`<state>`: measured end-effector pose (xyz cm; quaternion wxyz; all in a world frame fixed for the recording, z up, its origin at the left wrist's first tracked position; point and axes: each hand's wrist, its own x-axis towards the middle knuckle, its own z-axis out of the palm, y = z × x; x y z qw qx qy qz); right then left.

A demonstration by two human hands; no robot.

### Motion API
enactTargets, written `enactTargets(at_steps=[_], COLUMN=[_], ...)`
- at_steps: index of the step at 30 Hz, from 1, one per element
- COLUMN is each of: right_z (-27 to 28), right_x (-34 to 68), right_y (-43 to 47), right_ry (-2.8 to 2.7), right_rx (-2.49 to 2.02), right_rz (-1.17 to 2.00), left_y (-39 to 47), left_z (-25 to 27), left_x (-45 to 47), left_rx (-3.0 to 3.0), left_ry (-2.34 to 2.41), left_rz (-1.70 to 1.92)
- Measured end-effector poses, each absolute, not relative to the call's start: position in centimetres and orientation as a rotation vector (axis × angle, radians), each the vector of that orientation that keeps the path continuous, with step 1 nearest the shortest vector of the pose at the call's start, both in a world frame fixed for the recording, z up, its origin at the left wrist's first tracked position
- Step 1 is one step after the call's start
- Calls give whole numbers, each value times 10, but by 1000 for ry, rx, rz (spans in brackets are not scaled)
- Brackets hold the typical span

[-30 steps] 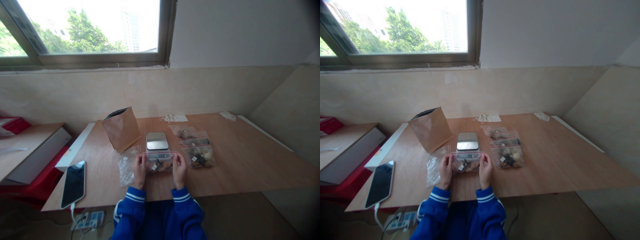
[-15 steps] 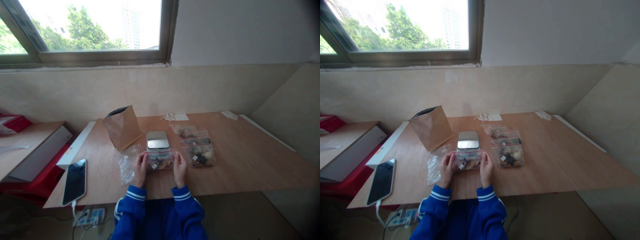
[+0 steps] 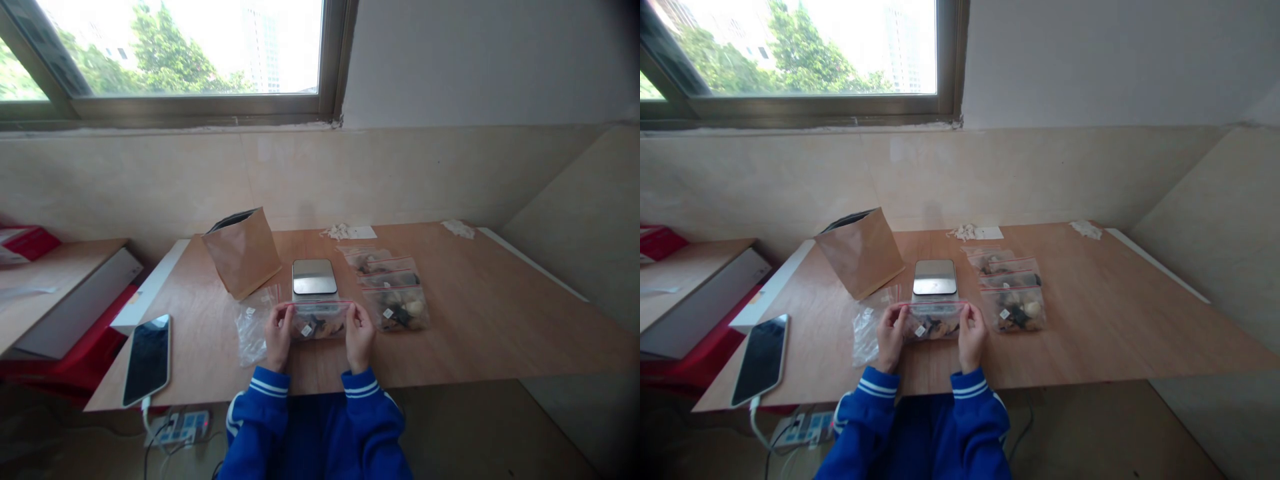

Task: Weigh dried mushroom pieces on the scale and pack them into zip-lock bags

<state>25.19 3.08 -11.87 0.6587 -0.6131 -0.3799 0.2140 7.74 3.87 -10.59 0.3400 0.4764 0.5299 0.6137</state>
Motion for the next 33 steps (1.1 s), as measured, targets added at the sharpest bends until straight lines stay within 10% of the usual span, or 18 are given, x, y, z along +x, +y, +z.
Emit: enactTargets(at_steps=[33], right_z=[-104], right_x=[250], right_y=[26], right_ry=[-961], right_rx=[-1258], right_rz=[706], left_y=[40], left_z=[-104], left_x=[74], left_rx=[1042], left_ry=[1204], left_rz=[1592])
